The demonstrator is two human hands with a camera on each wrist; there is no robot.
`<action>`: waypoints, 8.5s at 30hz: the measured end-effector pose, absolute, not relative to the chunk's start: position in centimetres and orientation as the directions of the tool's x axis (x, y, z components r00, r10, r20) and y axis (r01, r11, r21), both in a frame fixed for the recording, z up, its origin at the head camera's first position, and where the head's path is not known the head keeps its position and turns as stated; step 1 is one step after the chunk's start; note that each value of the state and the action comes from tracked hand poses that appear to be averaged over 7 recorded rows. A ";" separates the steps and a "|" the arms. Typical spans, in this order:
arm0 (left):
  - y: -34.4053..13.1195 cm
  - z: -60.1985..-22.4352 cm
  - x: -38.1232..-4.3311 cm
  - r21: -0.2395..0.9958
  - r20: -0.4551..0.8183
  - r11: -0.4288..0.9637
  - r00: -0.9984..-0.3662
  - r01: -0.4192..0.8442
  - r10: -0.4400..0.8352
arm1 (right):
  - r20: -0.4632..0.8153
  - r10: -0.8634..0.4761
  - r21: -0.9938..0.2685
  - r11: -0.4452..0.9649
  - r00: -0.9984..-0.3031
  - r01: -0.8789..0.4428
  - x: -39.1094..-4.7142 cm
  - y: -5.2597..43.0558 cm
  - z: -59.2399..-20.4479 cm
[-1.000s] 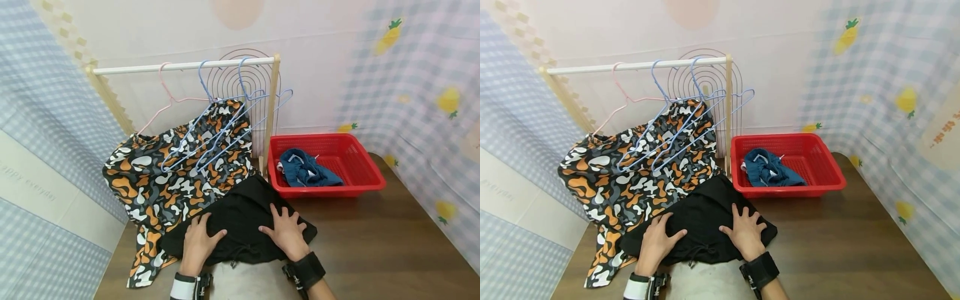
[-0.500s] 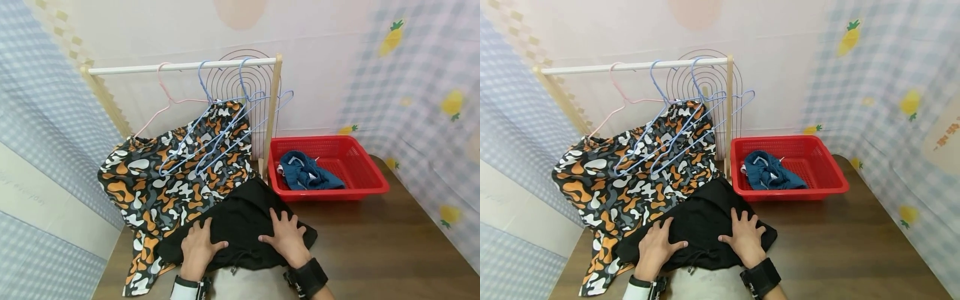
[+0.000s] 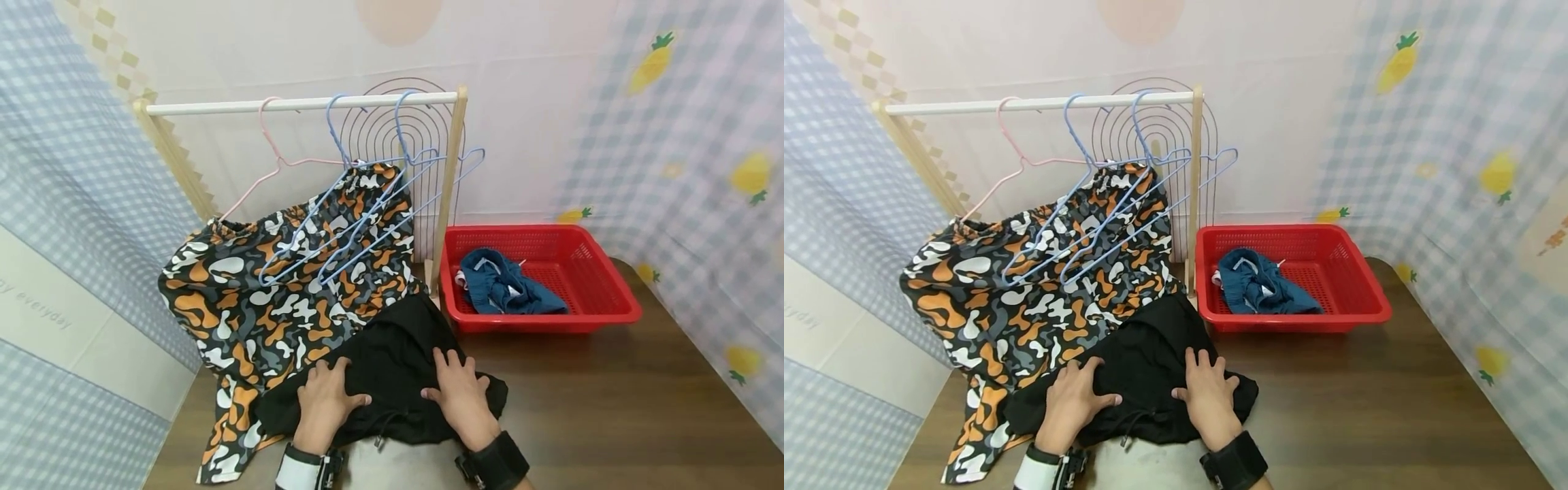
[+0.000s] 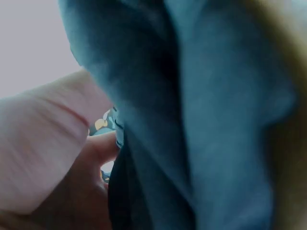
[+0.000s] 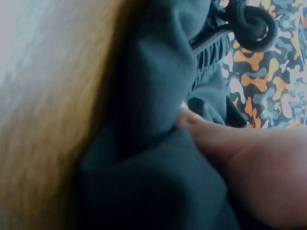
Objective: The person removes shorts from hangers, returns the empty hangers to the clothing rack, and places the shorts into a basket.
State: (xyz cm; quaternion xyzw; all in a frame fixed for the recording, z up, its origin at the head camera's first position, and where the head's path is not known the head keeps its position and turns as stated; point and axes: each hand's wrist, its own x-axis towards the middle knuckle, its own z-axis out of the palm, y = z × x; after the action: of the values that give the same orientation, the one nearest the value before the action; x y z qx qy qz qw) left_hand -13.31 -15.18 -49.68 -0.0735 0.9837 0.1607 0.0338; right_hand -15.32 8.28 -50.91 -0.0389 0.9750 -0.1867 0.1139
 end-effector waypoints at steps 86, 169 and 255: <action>-11.4 -45.8 -12.8 0.842 0.357 0.421 -0.933 0.337 0.031 | 0.195 -0.149 -0.964 0.156 -0.969 -0.218 -14.9 6.9 -46.9; 4.2 -39.2 -26.1 0.842 0.507 0.014 -0.798 0.540 0.326 | 0.693 0.292 -0.710 0.436 -0.659 -0.553 -23.1 18.0 -39.2; 5.2 -45.9 -26.6 -0.237 0.237 0.882 -0.856 0.408 0.460 | 0.001 -0.258 -0.312 0.918 -0.966 -0.245 -28.4 18.9 -46.5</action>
State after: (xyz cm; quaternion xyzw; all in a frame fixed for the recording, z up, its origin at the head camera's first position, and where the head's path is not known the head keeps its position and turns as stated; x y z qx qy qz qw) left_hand -26.63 5.18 -45.92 0.2262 0.9591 -0.0895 -0.1448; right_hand -28.43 18.89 -46.53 -0.1283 0.9790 -0.1569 0.0200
